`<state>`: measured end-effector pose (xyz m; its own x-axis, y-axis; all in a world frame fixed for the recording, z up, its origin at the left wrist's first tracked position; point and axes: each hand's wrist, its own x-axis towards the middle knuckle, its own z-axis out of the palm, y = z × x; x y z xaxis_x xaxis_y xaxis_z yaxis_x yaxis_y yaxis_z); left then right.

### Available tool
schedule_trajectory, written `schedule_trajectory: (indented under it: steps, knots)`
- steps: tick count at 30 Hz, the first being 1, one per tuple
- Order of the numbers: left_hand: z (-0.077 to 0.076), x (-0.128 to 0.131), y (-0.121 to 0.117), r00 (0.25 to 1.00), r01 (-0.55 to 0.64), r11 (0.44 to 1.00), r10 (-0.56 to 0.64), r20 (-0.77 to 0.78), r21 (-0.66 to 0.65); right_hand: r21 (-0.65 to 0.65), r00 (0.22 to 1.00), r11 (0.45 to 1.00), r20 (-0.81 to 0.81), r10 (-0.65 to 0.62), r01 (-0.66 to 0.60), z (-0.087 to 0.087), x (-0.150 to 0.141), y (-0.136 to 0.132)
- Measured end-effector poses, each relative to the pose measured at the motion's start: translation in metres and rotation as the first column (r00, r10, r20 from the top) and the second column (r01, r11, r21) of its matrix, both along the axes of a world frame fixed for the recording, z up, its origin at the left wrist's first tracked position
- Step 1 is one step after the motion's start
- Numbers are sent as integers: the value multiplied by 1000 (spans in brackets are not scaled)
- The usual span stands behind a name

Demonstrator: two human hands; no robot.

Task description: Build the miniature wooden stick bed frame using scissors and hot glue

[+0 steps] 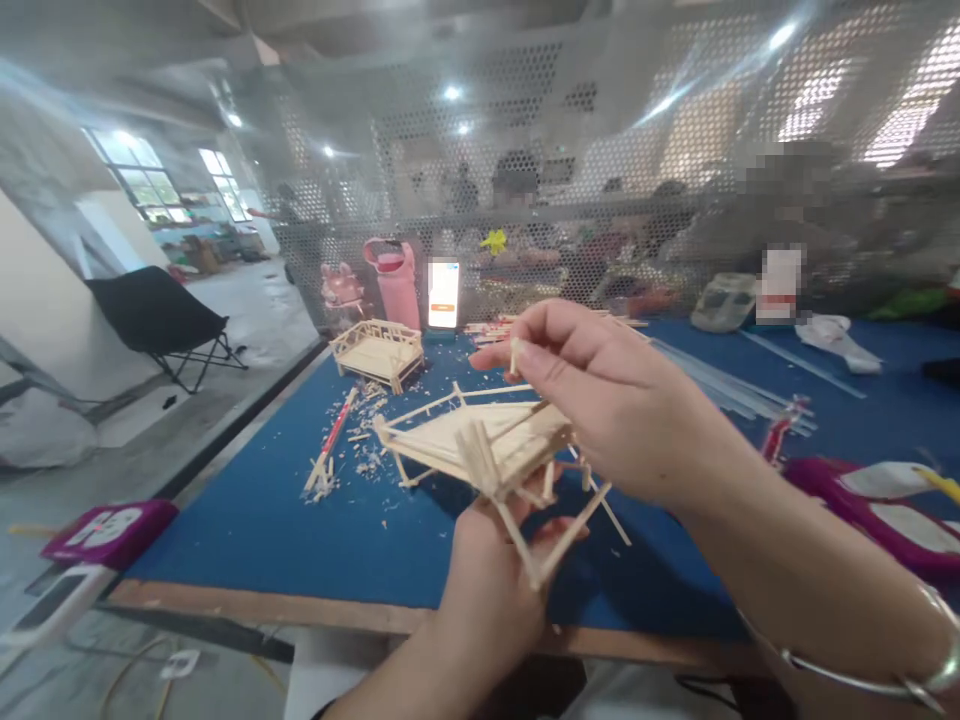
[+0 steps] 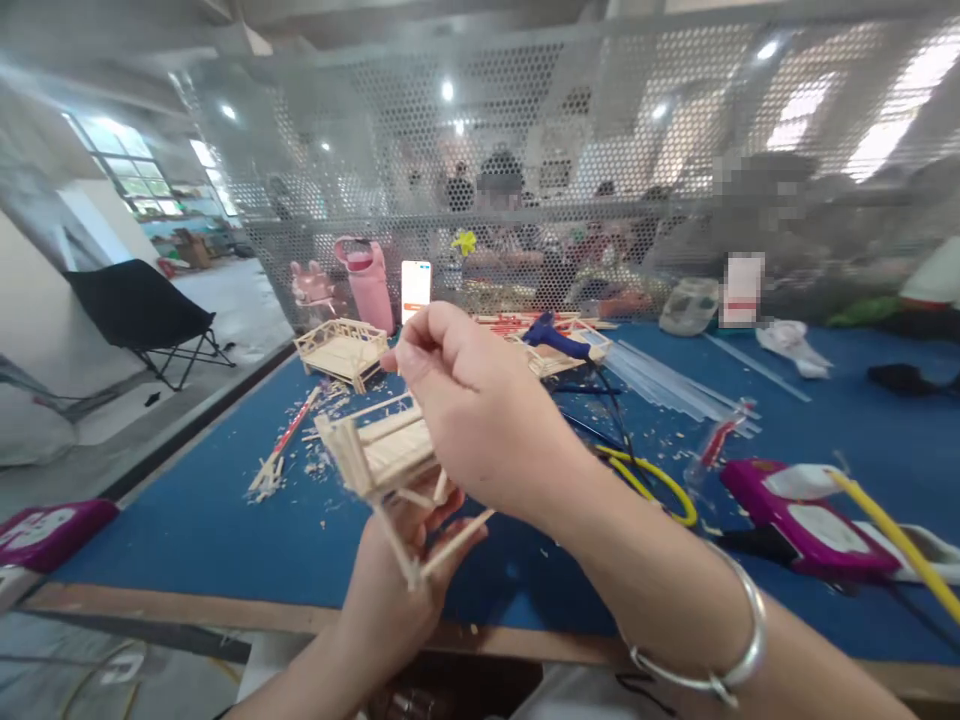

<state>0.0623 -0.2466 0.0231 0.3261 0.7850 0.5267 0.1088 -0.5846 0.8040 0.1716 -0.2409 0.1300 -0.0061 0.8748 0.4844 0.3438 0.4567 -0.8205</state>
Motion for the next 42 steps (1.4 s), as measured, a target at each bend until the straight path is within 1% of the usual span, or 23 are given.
schedule_trajectory:
  steps: [2,5,7,8,9,11,12,13,16,17,19,20,22,24,25,27,30,32,34,36,38,40,42]
  knots:
    - [4,-9,6,998,-57,996,58,6,-75,-14,999,1000,36,26,-25,4,-7,7]
    - [14,-34,14,989,-134,975,143,41,-179,-49,992,993,72,107,-103,16,-17,25]
    - [21,-54,14,973,-114,943,170,156,-314,-51,986,988,79,150,-146,27,-23,39]
    - [25,-63,13,944,-90,923,198,263,-373,-59,984,986,82,161,-157,32,-26,46]
    - [29,-71,11,906,-54,909,219,363,-414,-73,983,985,84,164,-158,37,-29,52]
    - [38,-81,7,862,-6,894,232,451,-448,-116,984,983,88,152,-141,42,-34,61]
    - [42,-82,5,869,8,897,212,446,-442,-132,986,982,88,144,-132,43,-35,64]
    - [47,-81,5,895,18,904,176,410,-428,-135,987,982,80,141,-129,42,-35,66]
    - [64,-68,11,971,24,928,68,231,-373,-96,987,983,20,162,-160,37,-30,68]
    - [69,-63,16,980,9,933,63,187,-360,-84,986,983,-7,164,-164,36,-26,67]
    - [78,-56,30,985,-2,940,61,162,-343,-58,988,989,-87,131,-137,36,-17,61]
    - [81,-53,37,985,12,937,49,167,-348,-19,984,994,-143,108,-112,37,-11,56]
    - [86,-51,55,981,93,919,-18,193,-384,126,966,991,-251,65,-34,40,0,43]
    - [87,-52,73,966,203,885,-111,232,-420,276,953,958,-303,9,79,41,12,29]
    - [87,-52,81,956,248,868,-149,252,-430,311,953,940,-300,-44,141,38,18,22]
    - [85,-51,96,937,312,844,-198,287,-436,327,949,913,-274,-155,244,26,28,10]
    - [77,-48,111,918,353,828,-217,333,-435,316,956,905,-169,-241,285,-4,37,-1]
    - [69,-46,117,916,362,818,-224,332,-448,336,946,888,-31,-322,314,-23,39,-2]
    - [61,-43,119,921,365,810,-244,302,-458,394,900,863,163,-403,315,-35,39,1]
    - [57,-40,118,929,344,836,-236,287,-427,453,848,857,327,-417,246,-39,37,7]
    - [55,-37,114,939,284,884,-179,292,-371,505,826,851,411,-384,144,-40,34,14]
    - [57,-33,109,951,217,912,-117,288,-348,575,801,812,438,-407,99,-39,31,19]
    - [59,-30,104,956,190,913,-87,281,-361,648,746,753,444,-496,114,-38,29,21]
